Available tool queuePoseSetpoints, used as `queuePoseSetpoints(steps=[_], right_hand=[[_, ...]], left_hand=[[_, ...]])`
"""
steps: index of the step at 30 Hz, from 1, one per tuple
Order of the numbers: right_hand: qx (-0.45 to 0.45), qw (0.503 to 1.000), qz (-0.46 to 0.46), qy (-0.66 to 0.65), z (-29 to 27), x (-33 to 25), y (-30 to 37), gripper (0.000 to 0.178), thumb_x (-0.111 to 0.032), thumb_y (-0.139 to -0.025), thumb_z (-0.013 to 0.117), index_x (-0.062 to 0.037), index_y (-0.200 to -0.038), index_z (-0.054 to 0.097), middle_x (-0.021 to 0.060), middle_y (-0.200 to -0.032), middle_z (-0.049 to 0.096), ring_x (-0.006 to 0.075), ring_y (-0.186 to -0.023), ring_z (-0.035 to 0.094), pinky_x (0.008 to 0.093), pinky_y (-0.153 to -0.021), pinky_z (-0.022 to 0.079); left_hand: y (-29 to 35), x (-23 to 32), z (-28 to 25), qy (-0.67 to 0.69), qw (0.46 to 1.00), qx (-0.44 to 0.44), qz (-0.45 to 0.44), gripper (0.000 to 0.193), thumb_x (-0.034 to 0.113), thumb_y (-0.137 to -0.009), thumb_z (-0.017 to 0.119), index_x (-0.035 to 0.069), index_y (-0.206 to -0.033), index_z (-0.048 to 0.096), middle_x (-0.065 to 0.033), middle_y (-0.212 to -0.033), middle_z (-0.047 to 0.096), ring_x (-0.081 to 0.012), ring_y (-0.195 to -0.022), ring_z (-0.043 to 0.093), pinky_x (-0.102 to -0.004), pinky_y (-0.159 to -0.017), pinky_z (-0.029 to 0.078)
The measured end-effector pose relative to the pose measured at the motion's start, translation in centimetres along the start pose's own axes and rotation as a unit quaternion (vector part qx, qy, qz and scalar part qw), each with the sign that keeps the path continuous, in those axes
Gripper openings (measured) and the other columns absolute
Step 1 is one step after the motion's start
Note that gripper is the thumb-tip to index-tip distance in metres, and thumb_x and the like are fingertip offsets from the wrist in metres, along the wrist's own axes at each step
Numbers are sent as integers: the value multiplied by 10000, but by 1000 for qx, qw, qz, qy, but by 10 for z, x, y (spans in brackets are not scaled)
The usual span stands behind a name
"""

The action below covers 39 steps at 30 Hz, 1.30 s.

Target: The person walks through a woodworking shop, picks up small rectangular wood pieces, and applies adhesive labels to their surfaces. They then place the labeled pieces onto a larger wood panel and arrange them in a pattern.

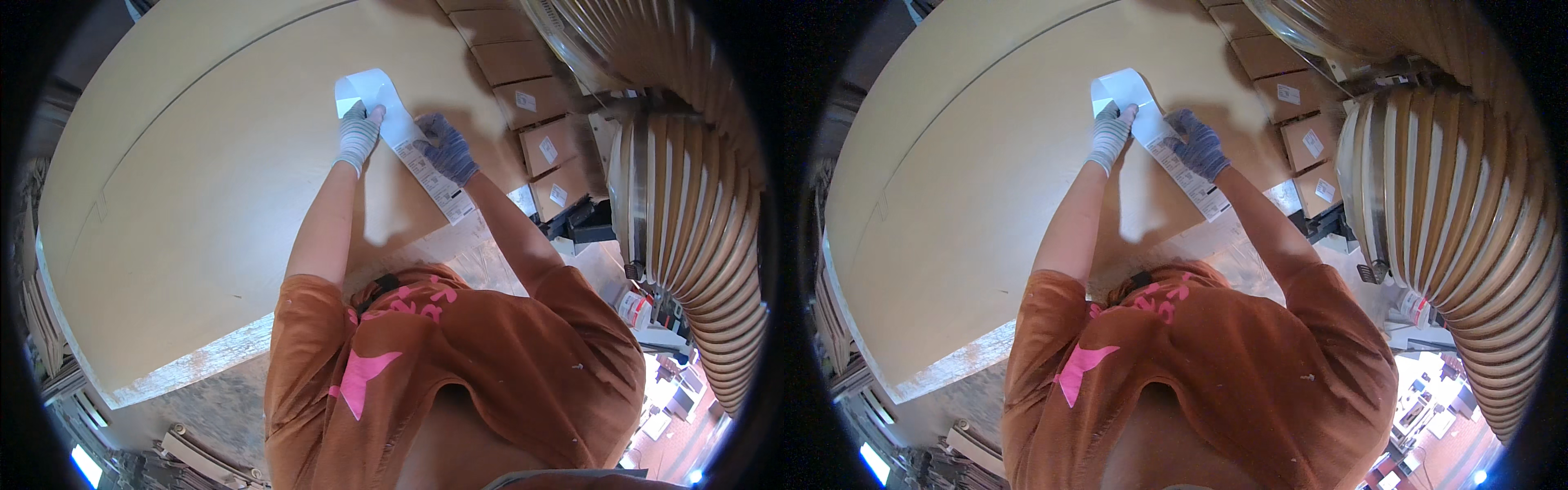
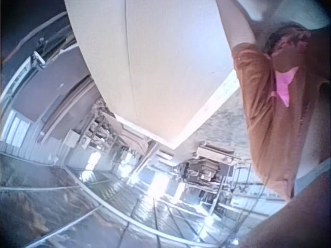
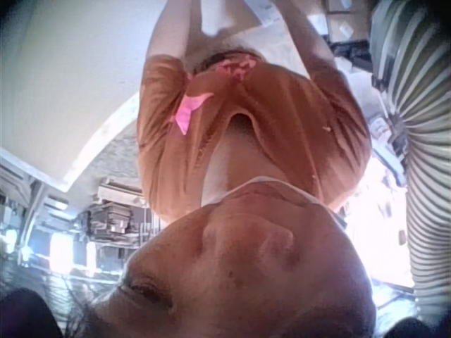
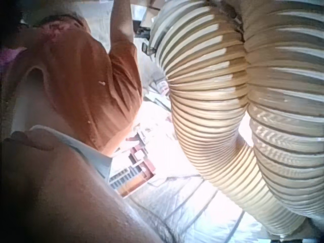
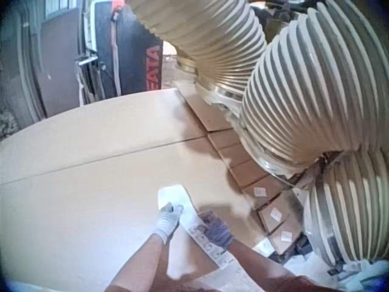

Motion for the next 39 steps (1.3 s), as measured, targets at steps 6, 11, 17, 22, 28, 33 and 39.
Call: queuePoseSetpoints(steps=[6,11,17,22,28,33,39], right_hand=[[-94,951,-77,285,4,-22,-19,146,-170,-824,564,-157,-936,657,90,-877,649,270,-820,628,368,-747,497],[-157,915,-83,363,-1,-23,-29,163,-239,-843,512,-194,-882,664,78,-883,656,284,-817,629,403,-718,492],[-55,998,24,8,-7,13,-36,131,-206,-860,567,-99,-867,642,103,-858,654,240,-805,634,336,-732,490],[177,965,157,-116,-77,67,-75,213,-217,-832,628,-41,-951,624,66,-887,643,176,-811,606,307,-743,495],[342,904,149,210,-173,107,-109,312,-290,-800,631,-46,-994,620,99,-939,646,207,-879,619,359,-739,491],[260,778,175,544,-147,116,-100,400,-381,-833,548,-104,-1121,579,111,-1112,602,291,-1019,578,437,-848,447],[275,857,133,415,-134,123,-91,465,-400,-849,527,-84,-1188,562,159,-1174,572,321,-1060,551,385,-875,441]], left_hand=[[-6,-2,-1,-27,999,8,18,304,229,-812,603,-21,-983,597,-149,-899,639,-234,-799,589,-333,-734,464],[-12,1,8,90,996,24,-7,135,167,-843,598,65,-919,551,-39,-790,579,-128,-687,543,-284,-551,450],[-26,20,9,106,993,57,-3,153,167,-865,581,55,-965,552,-39,-828,583,-130,-690,538,-301,-519,448],[-40,32,8,79,995,53,5,187,133,-863,579,6,-996,545,-72,-866,598,-151,-715,549,-325,-558,470],[-65,16,5,1,999,32,29,388,202,-843,594,-69,-1113,531,-157,-1020,618,-222,-868,581,-323,-780,466],[-78,3,2,-130,989,52,44,404,256,-841,589,-49,-1102,544,-162,-997,618,-245,-873,588,-331,-760,464],[-69,16,2,-77,997,17,2,529,265,-837,594,-65,-1233,477,-182,-1170,577,-270,-1041,562,-324,-903,421]])
Point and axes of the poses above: each hand's wrist, its own y-axis away from the middle knuckle, its own z-axis out of the palm, x = y × z, the point moved 2 cm from there along -y, towards the middle knuckle
